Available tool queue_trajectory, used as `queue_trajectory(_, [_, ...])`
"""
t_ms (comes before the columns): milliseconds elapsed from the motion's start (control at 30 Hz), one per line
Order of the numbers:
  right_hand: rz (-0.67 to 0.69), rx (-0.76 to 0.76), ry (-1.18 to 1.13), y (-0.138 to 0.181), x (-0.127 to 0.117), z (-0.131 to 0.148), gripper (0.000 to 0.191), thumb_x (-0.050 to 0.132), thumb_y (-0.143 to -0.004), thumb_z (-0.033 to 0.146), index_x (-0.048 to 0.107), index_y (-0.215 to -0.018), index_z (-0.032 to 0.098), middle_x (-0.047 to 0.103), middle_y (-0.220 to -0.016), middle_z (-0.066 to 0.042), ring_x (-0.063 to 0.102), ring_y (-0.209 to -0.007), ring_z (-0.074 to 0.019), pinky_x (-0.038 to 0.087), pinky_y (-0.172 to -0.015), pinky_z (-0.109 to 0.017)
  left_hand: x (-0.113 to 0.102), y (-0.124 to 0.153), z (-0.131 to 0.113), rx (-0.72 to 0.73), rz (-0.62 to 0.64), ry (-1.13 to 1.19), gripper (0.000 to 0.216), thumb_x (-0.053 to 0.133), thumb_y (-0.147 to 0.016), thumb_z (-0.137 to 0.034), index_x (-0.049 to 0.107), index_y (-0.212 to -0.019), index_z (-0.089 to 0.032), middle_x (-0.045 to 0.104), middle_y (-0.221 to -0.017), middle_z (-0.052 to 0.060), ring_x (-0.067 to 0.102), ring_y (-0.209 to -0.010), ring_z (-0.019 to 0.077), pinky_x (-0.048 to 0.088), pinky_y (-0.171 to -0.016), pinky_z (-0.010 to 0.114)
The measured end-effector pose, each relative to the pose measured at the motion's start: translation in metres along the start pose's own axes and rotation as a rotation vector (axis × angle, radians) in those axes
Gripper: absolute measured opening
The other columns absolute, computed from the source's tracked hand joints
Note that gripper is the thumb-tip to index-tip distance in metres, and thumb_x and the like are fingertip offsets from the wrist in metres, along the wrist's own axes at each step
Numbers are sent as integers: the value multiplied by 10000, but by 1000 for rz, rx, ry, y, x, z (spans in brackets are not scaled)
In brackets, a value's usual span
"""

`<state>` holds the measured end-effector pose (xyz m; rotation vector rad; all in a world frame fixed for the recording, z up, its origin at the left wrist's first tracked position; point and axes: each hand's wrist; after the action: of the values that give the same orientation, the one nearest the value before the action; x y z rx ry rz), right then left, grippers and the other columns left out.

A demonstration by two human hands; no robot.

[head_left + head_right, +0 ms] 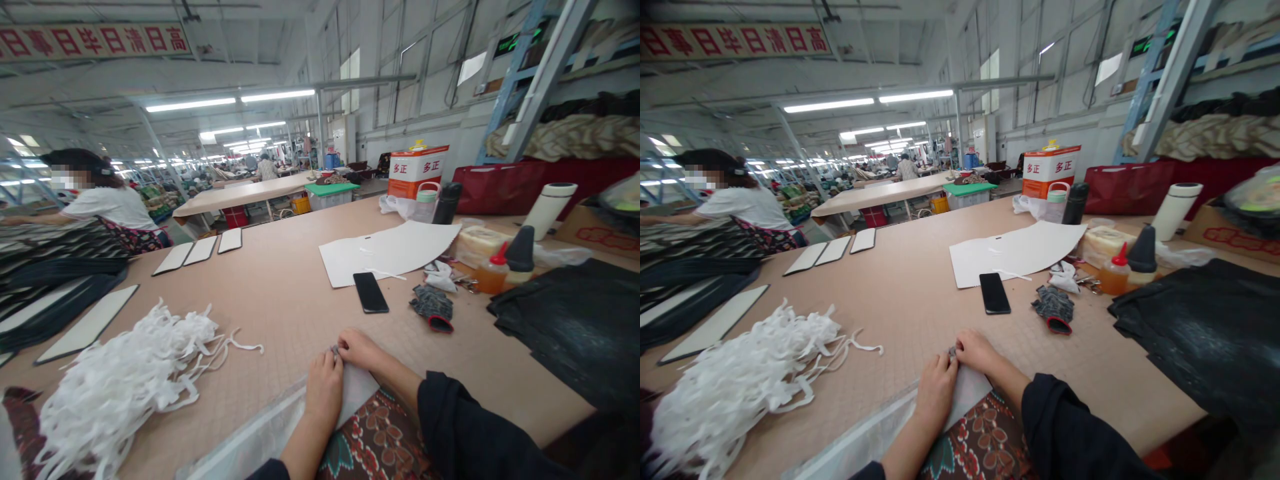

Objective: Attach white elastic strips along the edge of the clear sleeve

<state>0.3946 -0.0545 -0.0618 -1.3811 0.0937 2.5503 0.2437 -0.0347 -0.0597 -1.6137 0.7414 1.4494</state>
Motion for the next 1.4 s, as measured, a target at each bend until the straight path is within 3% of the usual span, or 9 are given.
queue_trajectory(333, [37,31,-13,-7,-2,0,69,504,-672,152,543,-727,168,579,-746,-23,480,-686,-134,329,-607,-237,-5,0,-2,-22,14,8,270,411,-833,-106,508,-1082,-140,535,-1027,88,475,-909,242,428,-770,390])
queue_trajectory(533, [-29,44,-12,-5,1,3,81,477,-703,121,537,-742,159,577,-782,-44,491,-761,-159,359,-698,-264,-5,1,-1,-55,8,48,275,396,-834,-102,517,-1072,-165,536,-1017,83,478,-908,235,408,-778,370])
queue_trajectory(667, [-74,9,-45,5,0,9,141,420,-751,103,543,-793,157,575,-844,-52,502,-812,-151,379,-739,-250,-6,0,5,-205,12,235,238,392,-833,-129,551,-1003,-179,543,-949,64,485,-890,199,390,-786,315])
queue_trajectory(833, [14,-137,-87,23,3,16,225,380,-778,93,589,-840,152,580,-893,-66,504,-889,-166,387,-813,-268,-12,2,20,-332,95,383,167,438,-809,-173,577,-901,-163,547,-922,40,491,-911,166,371,-800,254])
queue_trajectory(933, [29,-179,-71,28,1,20,258,365,-798,100,599,-890,157,578,-927,-69,498,-910,-171,387,-827,-275,-15,7,23,-267,111,364,200,401,-837,-174,588,-906,-187,551,-896,31,493,-888,167,373,-781,265])
queue_trajectory(1100, [111,-322,65,39,-4,26,257,369,-834,144,603,-933,184,579,-966,-65,471,-949,-195,370,-855,-304,-18,17,20,-16,124,127,252,353,-859,-118,560,-996,-166,548,-975,70,476,-910,220,396,-770,335])
queue_trajectory(1267, [162,-363,77,50,-8,26,267,360,-847,168,575,-1003,183,560,-1047,-85,442,-1013,-213,340,-902,-319,-26,36,37,31,197,52,172,413,-857,-135,563,-940,-155,552,-954,65,486,-868,202,419,-747,313])
queue_trajectory(1400, [206,-325,96,48,-12,28,250,366,-831,157,594,-932,176,572,-1008,-94,458,-980,-224,359,-858,-318,-38,72,66,16,245,54,154,426,-858,-142,565,-920,-169,549,-949,57,474,-876,190,406,-760,294])
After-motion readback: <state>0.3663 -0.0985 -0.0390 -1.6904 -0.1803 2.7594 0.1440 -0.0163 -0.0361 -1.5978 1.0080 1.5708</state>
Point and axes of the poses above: each hand's wrist, its own y-axis away from the middle knuckle, its own x-axis out of the palm, z = x × y
